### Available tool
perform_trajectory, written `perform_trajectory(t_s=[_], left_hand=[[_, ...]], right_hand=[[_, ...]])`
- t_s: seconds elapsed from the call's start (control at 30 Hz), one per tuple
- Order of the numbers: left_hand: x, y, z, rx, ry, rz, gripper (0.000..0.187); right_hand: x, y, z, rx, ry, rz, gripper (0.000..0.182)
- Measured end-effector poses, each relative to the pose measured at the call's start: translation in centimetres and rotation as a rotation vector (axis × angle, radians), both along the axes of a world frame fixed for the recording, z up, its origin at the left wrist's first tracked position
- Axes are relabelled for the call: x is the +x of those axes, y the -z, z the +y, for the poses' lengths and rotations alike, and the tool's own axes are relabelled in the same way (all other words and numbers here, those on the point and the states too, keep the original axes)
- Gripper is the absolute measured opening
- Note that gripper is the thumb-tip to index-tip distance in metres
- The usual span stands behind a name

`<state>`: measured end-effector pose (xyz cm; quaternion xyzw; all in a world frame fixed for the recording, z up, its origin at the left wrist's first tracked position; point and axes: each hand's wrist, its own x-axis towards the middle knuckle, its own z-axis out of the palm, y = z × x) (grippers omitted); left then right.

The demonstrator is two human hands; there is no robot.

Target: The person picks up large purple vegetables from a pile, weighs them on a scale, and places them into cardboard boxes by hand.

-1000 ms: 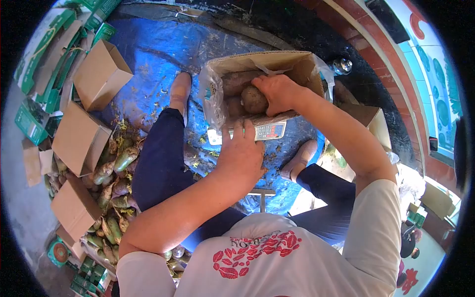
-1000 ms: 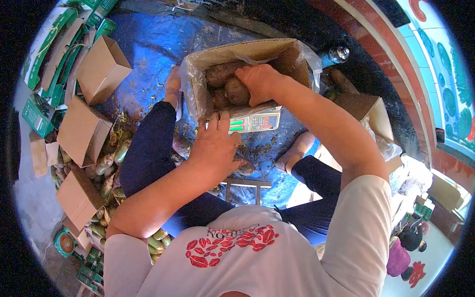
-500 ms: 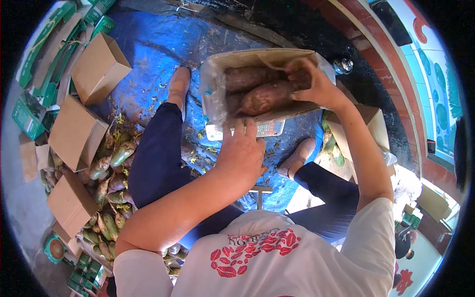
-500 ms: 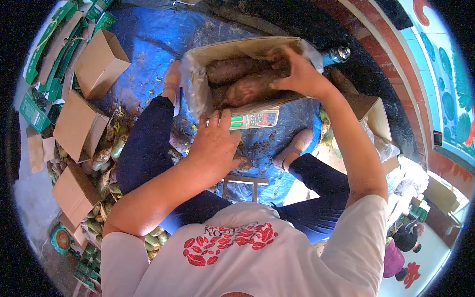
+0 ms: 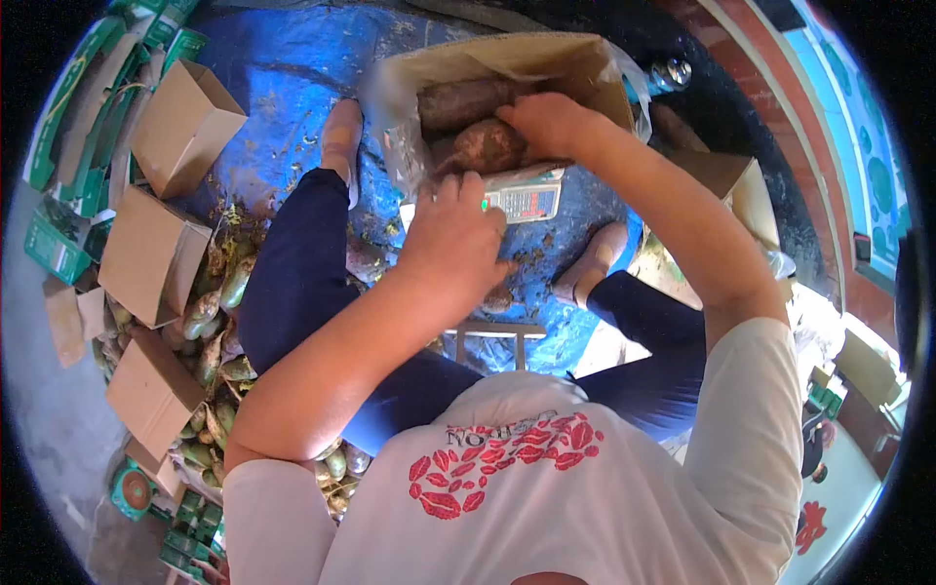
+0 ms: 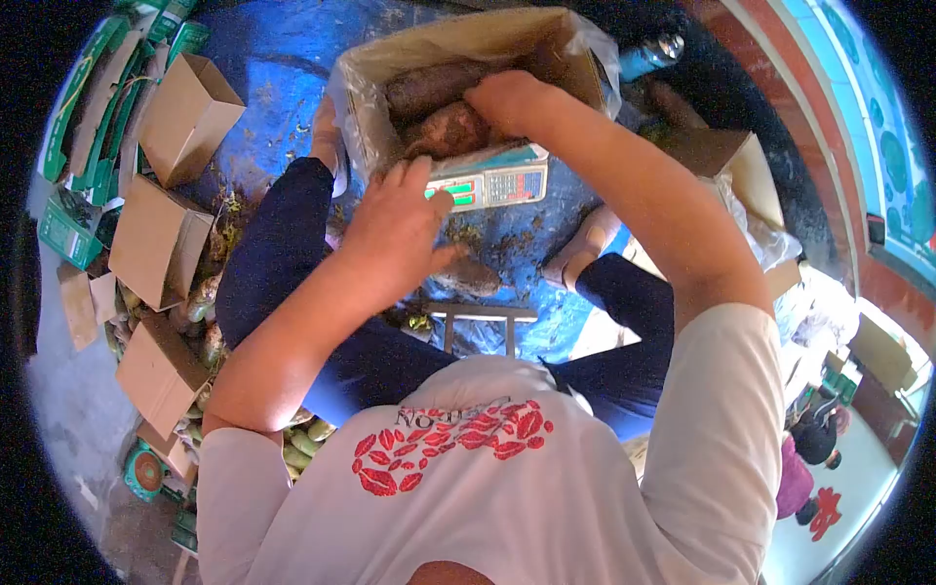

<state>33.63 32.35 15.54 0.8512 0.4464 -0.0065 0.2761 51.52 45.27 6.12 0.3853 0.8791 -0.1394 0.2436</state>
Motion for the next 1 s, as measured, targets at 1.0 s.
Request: perform_trajectory(t_s=[1.0], left_hand=[[-5.5, 3.2, 1.4, 0.248, -0.586, -0.679, 0.021]], right_hand=[[10.3, 2.6, -27.3, -0.107, 1.182, 0.948, 0.034]])
